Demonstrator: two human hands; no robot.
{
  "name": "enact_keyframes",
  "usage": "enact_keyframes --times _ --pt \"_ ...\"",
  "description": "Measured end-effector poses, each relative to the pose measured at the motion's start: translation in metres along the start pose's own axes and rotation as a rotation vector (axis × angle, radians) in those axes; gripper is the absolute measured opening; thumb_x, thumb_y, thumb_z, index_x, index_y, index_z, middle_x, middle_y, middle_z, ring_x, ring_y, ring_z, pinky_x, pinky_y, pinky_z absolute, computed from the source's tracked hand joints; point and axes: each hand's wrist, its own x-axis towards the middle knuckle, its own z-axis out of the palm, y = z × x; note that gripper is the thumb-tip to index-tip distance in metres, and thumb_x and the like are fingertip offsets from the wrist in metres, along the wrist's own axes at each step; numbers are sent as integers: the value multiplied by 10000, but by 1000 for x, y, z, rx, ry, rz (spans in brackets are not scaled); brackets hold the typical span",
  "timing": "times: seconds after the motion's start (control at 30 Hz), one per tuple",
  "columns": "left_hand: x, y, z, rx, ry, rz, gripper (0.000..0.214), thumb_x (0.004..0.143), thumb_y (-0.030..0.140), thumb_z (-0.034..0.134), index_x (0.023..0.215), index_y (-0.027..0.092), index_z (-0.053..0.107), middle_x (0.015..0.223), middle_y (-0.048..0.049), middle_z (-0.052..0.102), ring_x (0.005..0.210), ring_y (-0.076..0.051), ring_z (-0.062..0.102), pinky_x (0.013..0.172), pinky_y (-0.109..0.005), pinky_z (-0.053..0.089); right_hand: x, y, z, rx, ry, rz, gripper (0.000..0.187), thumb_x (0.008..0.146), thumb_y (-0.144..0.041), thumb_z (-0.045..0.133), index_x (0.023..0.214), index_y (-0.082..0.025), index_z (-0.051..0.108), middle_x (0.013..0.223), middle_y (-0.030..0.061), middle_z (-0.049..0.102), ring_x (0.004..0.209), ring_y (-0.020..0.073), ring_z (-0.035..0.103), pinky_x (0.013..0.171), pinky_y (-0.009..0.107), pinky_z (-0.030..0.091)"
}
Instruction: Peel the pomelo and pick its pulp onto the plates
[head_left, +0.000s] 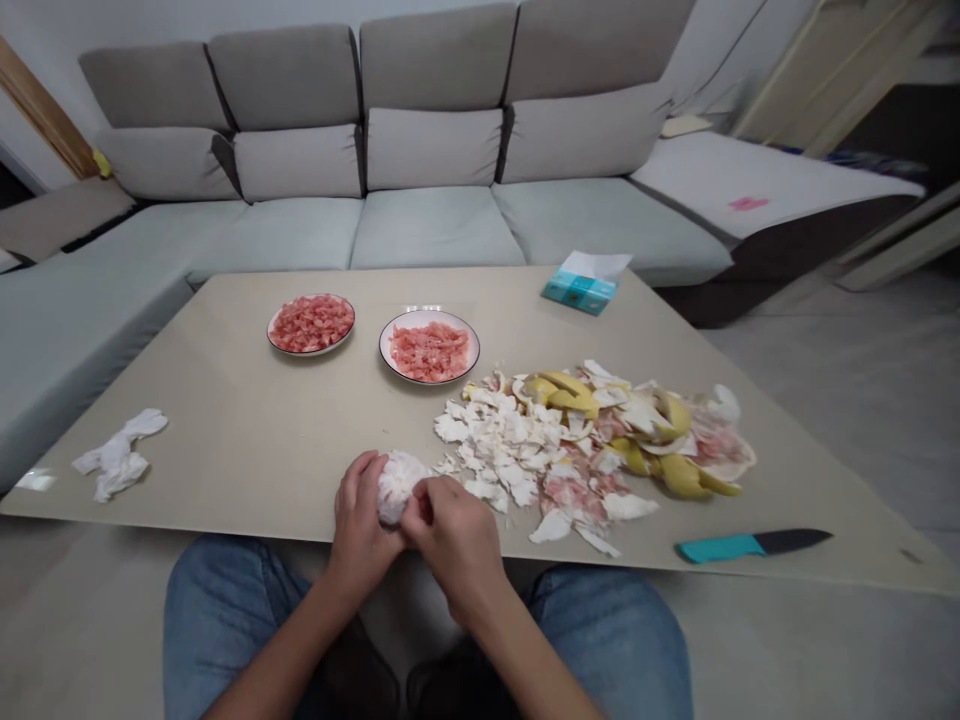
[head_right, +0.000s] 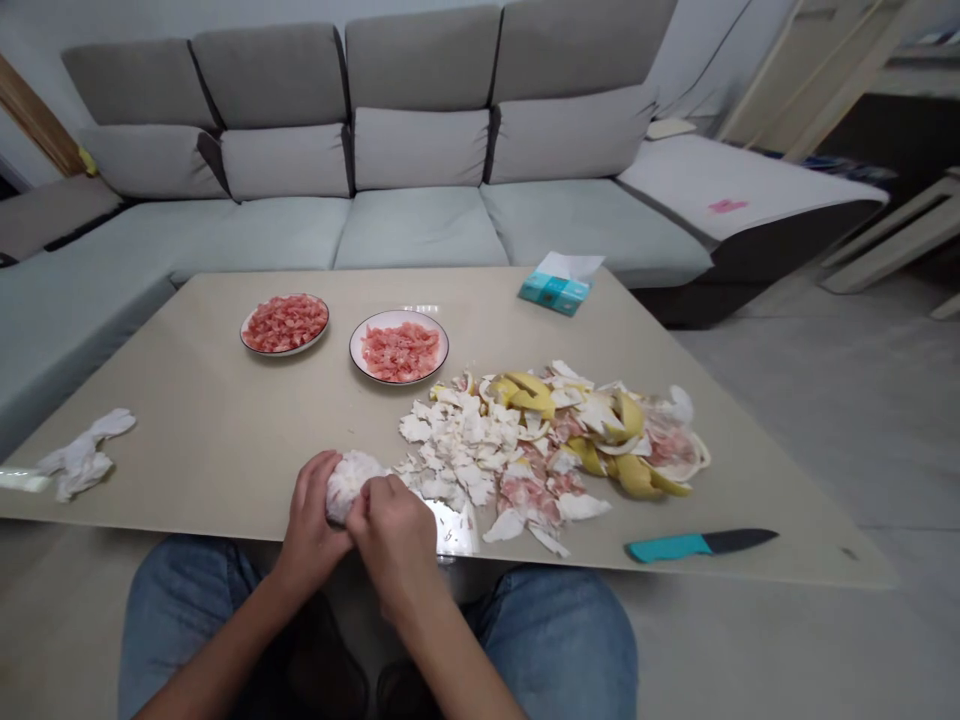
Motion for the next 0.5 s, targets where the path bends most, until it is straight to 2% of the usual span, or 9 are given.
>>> enact_keyframes --times 0.17,0.27,0.33,0.4,0.5 --pt "3 -6 -1 -66 -29 52 744 722 260 728 1348 221 328 1414 -149 397 1334 -290 396 1108 -494 348 5 50 -14 222 73 209 146 788 -193 508 702 -185 625 623 15 627 564 150 576 562 246 426" --pt "4 -8 -3 -94 -69 33 767 719 264 743 1358 233 319 1416 -141 386 1339 -290 387 1118 -507 330 4 85 -33 296 154 275 203 825 -288 510 848 -181 682 758 43 700 638 170 624 611 271 478" --pt "4 -9 -5 -105 -98 20 794 718 269 750 1377 242 307 1420 -135 376 1346 -293 376 1127 -515 313 4 105 -45 254 232 304 231 831 -292 501 897 -183 694 841 57 719 695 183 643 655 289 489" --pt "5 -9 -8 -113 -124 5 819 716 272 753 1394 248 295 1419 -130 369 1350 -294 371 1130 -516 306 6 120 -55 169 294 305 227 831 -279 490 860 -187 695 857 63 718 731 194 644 687 303 483" --pt "8 -8 -12 -125 -157 -37 828 700 270 765 1390 248 307 1401 -126 379 1335 -295 387 1122 -515 317 8 131 -62 47 330 281 245 847 -270 462 870 -183 690 837 66 707 728 198 629 694 309 462"
